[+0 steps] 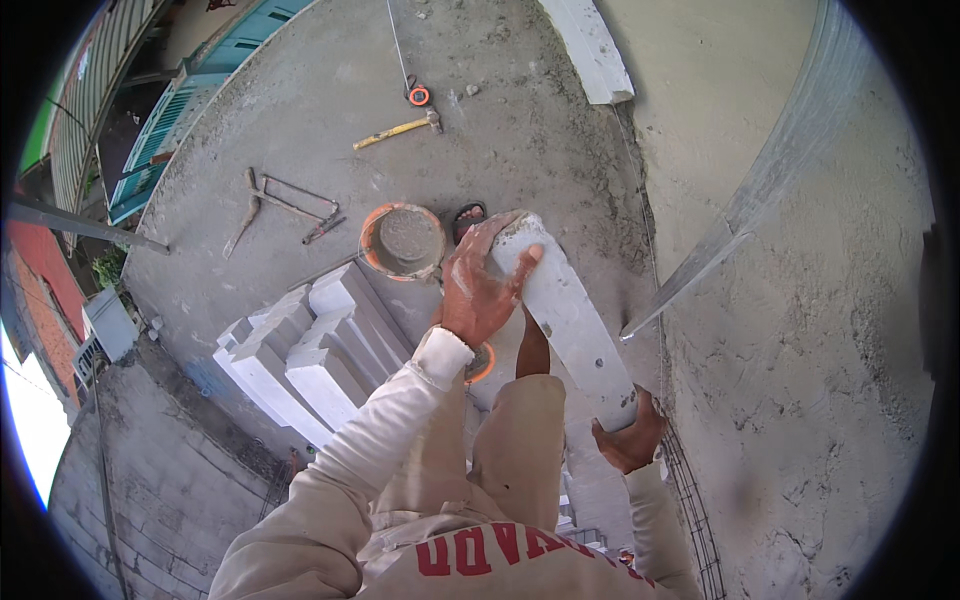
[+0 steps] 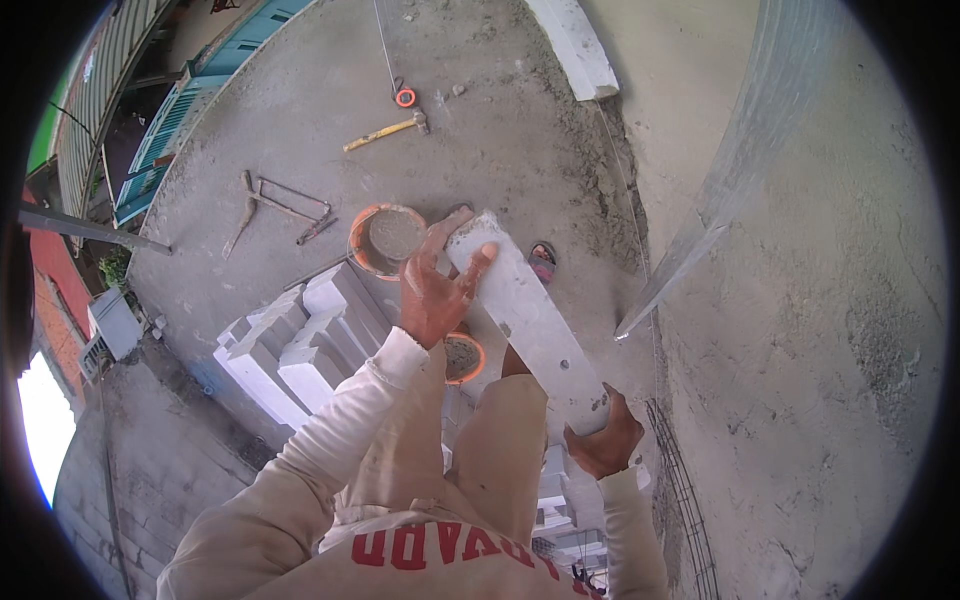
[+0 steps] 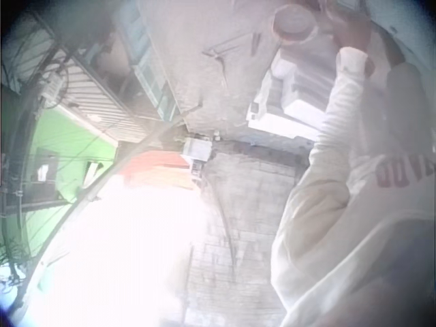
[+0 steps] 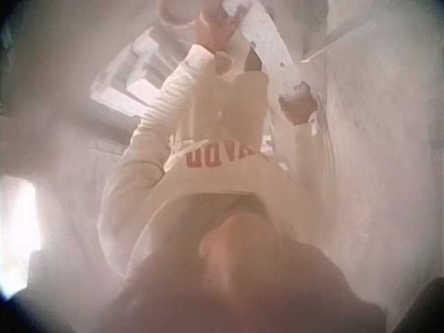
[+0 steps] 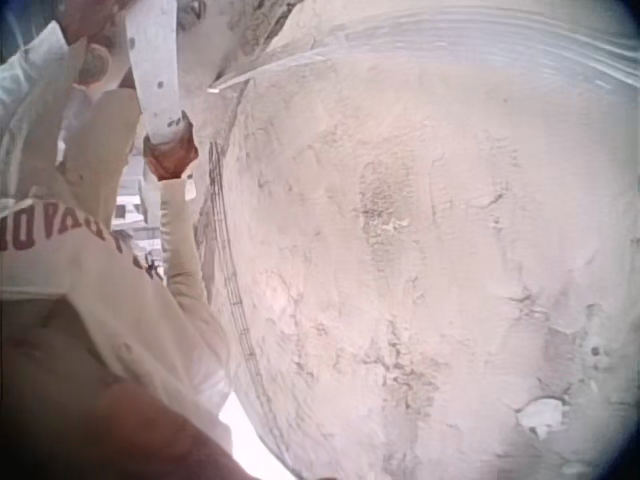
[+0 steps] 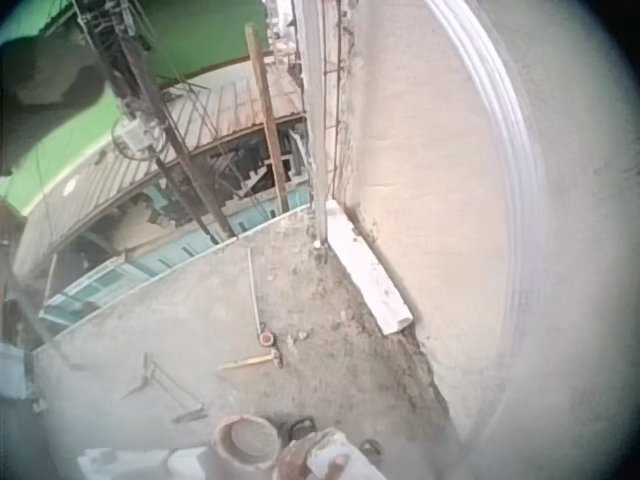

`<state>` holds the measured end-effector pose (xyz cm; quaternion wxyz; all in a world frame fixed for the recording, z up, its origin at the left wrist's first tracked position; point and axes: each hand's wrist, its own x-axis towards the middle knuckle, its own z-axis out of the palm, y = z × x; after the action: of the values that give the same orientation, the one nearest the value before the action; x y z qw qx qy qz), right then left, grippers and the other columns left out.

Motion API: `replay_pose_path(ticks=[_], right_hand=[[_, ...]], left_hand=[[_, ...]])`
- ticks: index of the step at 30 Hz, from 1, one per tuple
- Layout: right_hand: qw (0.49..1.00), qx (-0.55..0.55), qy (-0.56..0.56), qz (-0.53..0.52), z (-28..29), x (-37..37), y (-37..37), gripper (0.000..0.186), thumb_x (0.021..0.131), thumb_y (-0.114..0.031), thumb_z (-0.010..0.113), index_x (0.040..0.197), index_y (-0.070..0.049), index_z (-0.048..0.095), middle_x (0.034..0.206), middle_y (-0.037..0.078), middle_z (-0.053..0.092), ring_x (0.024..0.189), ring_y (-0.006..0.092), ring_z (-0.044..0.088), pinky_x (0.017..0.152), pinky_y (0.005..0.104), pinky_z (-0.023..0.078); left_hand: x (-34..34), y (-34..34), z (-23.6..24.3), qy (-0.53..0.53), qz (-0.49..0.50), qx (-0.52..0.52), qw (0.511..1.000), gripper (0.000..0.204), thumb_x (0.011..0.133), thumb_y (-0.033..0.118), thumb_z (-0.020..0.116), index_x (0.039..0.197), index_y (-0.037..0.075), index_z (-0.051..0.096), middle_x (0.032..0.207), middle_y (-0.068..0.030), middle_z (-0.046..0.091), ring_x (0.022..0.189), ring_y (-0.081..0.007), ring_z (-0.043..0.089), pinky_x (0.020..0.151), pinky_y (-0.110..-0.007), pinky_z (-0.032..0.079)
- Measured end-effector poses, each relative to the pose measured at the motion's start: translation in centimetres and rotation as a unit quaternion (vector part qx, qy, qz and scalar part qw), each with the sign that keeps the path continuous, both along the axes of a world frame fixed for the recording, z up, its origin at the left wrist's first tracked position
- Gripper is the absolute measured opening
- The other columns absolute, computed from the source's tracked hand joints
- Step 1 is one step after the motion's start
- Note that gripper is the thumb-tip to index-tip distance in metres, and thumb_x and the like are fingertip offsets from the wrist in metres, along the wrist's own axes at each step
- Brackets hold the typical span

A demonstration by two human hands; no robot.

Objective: The person scoops cement from a bucket and applies it to a wall using a trowel. They smooth the surface and use a straight edge to level the cement along a guide line.

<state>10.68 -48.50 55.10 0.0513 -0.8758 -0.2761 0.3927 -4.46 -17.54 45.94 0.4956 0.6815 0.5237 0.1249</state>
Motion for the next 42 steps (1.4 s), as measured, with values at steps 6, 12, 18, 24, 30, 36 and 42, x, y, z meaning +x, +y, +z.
replay_pose_path(ticks=[6, 12, 18, 24, 30, 36, 42], right_hand=[[1.000, -0.017, 0.005, 0.022, -0.3, -0.1, 1.8, 0.079, 0.061, -0.024, 0.089, 0.132, -0.003, 0.063, 0.110, 0.021, 0.076, 0.097, 0.0392, 0.077, 0.088, 0.0492, 0.060], [0.997, 0.072, 0.011, 0.018, -3.7, -0.6, 3.9, 0.078, 0.063, -0.023, 0.088, 0.133, -0.002, 0.060, 0.112, 0.018, 0.075, 0.099, 0.0385, 0.076, 0.085, 0.0478, 0.061], [0.982, 0.188, -0.012, 0.002, -10.3, -0.9, 9.8, 0.076, 0.065, -0.023, 0.089, 0.133, -0.002, 0.060, 0.118, 0.016, 0.073, 0.104, 0.0372, 0.075, 0.083, 0.0479, 0.060], [0.972, 0.231, -0.024, -0.031, -10.1, -0.1, 14.5, 0.080, 0.063, -0.021, 0.091, 0.133, -0.001, 0.060, 0.116, 0.017, 0.073, 0.103, 0.0381, 0.075, 0.084, 0.0492, 0.060], [0.967, 0.242, -0.050, -0.062, 1.2, -0.1, 9.7, 0.084, 0.063, -0.019, 0.095, 0.136, 0.000, 0.059, 0.125, 0.024, 0.074, 0.107, 0.0409, 0.077, 0.090, 0.0470, 0.063], [0.979, 0.054, -0.155, -0.125, 21.1, -1.8, 1.2, 0.073, 0.065, -0.012, 0.093, 0.130, 0.002, 0.062, 0.104, 0.024, 0.078, 0.088, 0.0393, 0.080, 0.080, 0.0449, 0.064], [0.956, -0.096, -0.240, -0.136, 31.5, 3.2, -4.9, 0.066, 0.058, -0.018, 0.088, 0.116, 0.001, 0.062, 0.088, 0.023, 0.073, 0.073, 0.0432, 0.073, 0.073, 0.0506, 0.058]], left_hand=[[-3.5, 3.2, -5.1, 0.044, 0.137, -0.053, 0.988, 0.027, 0.107, 0.022, 0.068, 0.111, -0.002, 0.080, 0.103, -0.0195, 0.082, 0.115, -0.0332, 0.076, 0.110, -0.044, 0.054], [-14.0, -2.2, -15.5, 0.045, 0.198, -0.231, 0.952, 0.040, 0.109, 0.023, 0.064, 0.138, -0.004, 0.059, 0.136, -0.0227, 0.070, 0.123, -0.0292, 0.071, 0.102, -0.036, 0.055], [-7.4, -11.0, -19.4, -0.169, 0.292, -0.471, 0.815, 0.062, 0.106, 0.047, 0.061, 0.152, 0.006, 0.053, 0.150, -0.0129, 0.061, 0.135, -0.0264, 0.062, 0.120, -0.046, 0.044], [-1.6, -5.8, -16.0, -0.340, 0.267, -0.471, 0.769, 0.084, 0.097, 0.062, 0.071, 0.153, 0.005, 0.048, 0.148, -0.0071, 0.059, 0.139, -0.0275, 0.058, 0.114, -0.042, 0.050], [-3.6, -8.9, -5.9, -0.268, 0.158, -0.473, 0.824, 0.081, 0.095, 0.058, 0.076, 0.152, 0.006, 0.051, 0.149, -0.0093, 0.059, 0.143, -0.0280, 0.055, 0.115, -0.043, 0.051], [2.0, -15.0, 11.1, -0.211, -0.004, -0.617, 0.758, 0.057, 0.105, 0.035, 0.071, 0.146, -0.002, 0.057, 0.154, -0.0178, 0.056, 0.144, -0.0323, 0.057, 0.119, -0.045, 0.050], [7.6, -21.9, 13.4, -0.223, -0.249, -0.590, 0.735, 0.038, 0.111, 0.013, 0.063, 0.144, -0.005, 0.059, 0.130, -0.0134, 0.070, 0.124, -0.0234, 0.069, 0.108, -0.035, 0.056]])
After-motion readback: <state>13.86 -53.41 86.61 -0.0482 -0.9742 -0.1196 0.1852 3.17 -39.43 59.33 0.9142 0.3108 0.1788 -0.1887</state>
